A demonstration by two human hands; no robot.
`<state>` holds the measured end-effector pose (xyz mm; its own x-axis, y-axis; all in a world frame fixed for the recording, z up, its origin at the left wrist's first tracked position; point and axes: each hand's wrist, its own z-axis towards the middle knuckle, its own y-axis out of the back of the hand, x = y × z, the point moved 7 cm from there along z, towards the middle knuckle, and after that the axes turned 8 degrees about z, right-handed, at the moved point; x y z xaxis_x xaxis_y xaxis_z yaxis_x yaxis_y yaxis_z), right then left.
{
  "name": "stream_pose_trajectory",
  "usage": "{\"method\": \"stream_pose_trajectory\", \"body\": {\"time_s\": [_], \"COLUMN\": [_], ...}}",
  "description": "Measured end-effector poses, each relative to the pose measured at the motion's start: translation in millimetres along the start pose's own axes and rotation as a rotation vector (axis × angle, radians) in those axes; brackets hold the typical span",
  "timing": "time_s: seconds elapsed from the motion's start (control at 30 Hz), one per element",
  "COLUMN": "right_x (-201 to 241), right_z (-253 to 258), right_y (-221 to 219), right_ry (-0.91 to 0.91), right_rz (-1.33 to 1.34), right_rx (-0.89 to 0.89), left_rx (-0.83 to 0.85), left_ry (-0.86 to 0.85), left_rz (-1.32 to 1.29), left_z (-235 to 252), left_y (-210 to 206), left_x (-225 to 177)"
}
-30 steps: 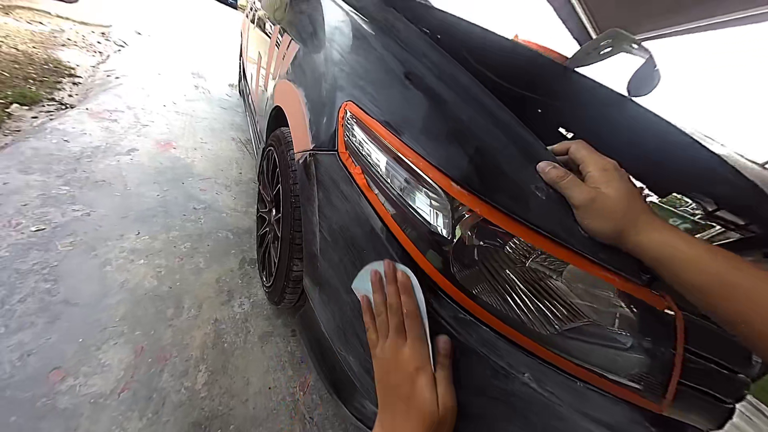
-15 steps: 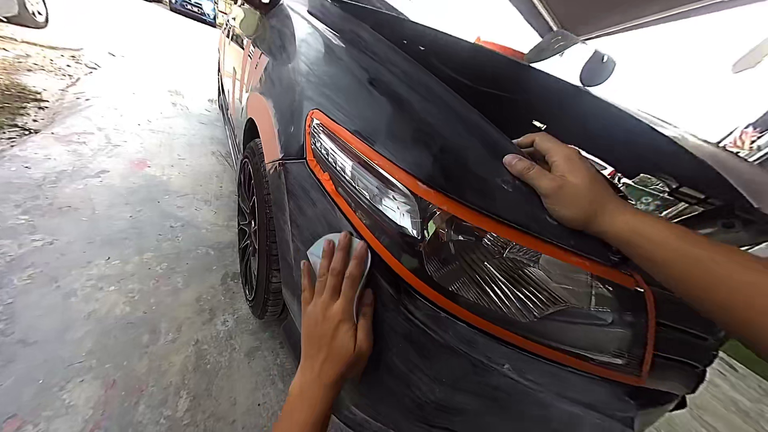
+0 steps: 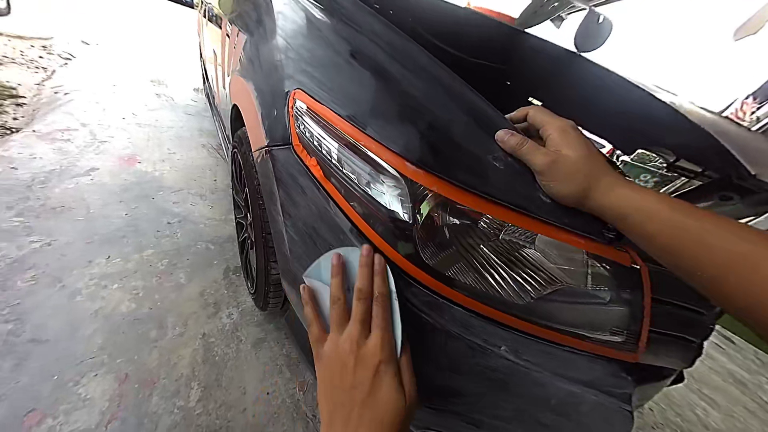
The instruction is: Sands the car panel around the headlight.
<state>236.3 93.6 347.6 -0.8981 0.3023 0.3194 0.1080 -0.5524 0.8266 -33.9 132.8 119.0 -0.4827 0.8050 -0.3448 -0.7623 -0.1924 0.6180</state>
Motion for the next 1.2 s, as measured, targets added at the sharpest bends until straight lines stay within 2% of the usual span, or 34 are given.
{"method": "stream_pose_trajectory", "body": {"time_s": [0.1, 0.23, 0.37, 0.53, 0.67, 0.73, 0.93, 1.13, 1.2], "right_x": [0.6, -1.0, 1.3, -2.4, -0.7, -1.7, -2.4, 3.4, 2.8], "right_z": [1.5, -1.0, -2.8, -2.4, -2.9, -2.5, -2.4, -3.2, -4.9], "right_y": [-0.3, 1.1, -1.0, 1.1, 0.2, -0.3, 1.5, 1.1, 1.3], "right_ry": [0.007, 0.002, 0.000, 0.010, 0.004, 0.011, 0.015, 0.015, 0.013], "right_rz": [0.007, -0.004, 0.022, 0.020, 0.051, 0.056, 0.034, -0.019, -0.050], "right_rx": [-0.020, -0.014, -0.019, -0.018, -0.016, -0.025, -0.026, -0.027, -0.029], "left_rx": [0.073, 0.018, 0.080, 0.061, 0.086, 0.073, 0.002, -0.015, -0.072], "left_ry": [0.002, 0.087, 0.001, 0.067, -0.009, 0.019, 0.235, 0.273, 0.277], "left_rz": [0.031, 0.095, 0.043, 0.081, 0.063, 0.049, -0.066, -0.203, -0.259], "left_z": [-15.3, 5.6, -20.3, -8.7, -26.2, -22.4, 21.8, 83.1, 79.5], "left_y": [5.4, -1.4, 3.7, 2.7, 6.8, 5.2, -12.2, -34.7, -35.7], "left_x": [-24.7, 0.4, -37.0, -26.5, -57.6, -47.1, 27.7, 79.2, 78.0]}}
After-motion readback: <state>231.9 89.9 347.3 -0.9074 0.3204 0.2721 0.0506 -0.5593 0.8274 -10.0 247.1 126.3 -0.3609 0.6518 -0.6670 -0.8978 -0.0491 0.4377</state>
